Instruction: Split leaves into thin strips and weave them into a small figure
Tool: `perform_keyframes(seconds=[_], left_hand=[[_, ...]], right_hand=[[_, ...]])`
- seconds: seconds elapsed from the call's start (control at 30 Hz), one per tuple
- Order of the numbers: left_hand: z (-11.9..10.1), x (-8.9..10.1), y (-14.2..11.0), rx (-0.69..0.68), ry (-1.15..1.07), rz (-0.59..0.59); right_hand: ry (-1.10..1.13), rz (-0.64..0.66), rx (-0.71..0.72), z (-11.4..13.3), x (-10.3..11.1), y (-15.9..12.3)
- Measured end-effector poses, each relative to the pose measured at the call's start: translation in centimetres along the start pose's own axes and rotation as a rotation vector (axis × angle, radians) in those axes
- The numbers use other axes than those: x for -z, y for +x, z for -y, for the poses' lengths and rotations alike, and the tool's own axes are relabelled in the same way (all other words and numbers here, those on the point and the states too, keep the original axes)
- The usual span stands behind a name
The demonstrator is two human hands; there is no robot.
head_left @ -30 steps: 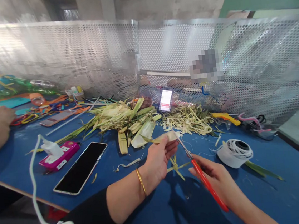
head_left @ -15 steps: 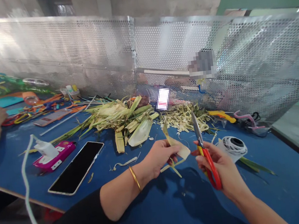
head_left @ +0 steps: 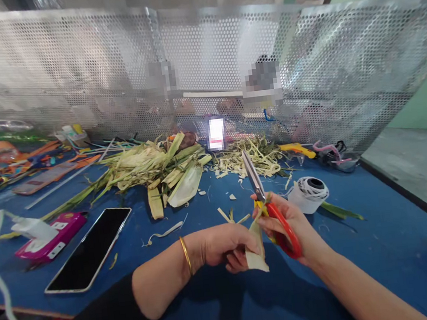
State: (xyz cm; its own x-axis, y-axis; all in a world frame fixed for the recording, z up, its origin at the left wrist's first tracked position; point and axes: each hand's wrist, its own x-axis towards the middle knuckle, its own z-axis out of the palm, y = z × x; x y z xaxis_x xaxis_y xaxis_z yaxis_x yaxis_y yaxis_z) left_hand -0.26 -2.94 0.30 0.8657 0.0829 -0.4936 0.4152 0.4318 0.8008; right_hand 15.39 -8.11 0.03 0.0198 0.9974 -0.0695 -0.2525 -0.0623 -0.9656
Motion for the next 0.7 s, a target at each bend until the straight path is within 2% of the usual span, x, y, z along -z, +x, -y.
perform_keyframes(seconds=[0.13, 0.27, 0.37, 0.47, 0.57, 0.63, 0.7], left_hand=[[0.2, 0.1, 0.0, 0.045, 0.076, 0.058], [0.1, 0.3, -0.3, 0.063, 0.054, 0.12], [0.0, -0.1, -0.6, 0.017, 0.087, 0.076], [-0.1, -0.8, -0.4, -0.177, 0.07, -0.137], [0.0, -1.4, 0.3, -0.368, -0.098, -0.451], [0.0, -1.5, 0.7, -0.439, -0.133, -0.582], [-0.1, -1.3, 0.8, -0.466, -0.112, -0.656]], right_hand=[[-0.01, 0.007, 0.085, -0.2, 0.6, 0.1], [-0.04, 0.026, 0.091, 0.0, 0.6, 0.0], [-0.055, -0.006, 0.101, 0.1, 0.4, -0.2], [-0.046, -0.045, 0.12, 0.1, 0.2, -0.2], [-0.058, -0.094, 0.129, -0.1, 0.1, -0.1], [-0.086, -0.117, 0.129, -0.1, 0.1, 0.0], [-0.141, -0.134, 0.132, -0.1, 0.3, 0.2]])
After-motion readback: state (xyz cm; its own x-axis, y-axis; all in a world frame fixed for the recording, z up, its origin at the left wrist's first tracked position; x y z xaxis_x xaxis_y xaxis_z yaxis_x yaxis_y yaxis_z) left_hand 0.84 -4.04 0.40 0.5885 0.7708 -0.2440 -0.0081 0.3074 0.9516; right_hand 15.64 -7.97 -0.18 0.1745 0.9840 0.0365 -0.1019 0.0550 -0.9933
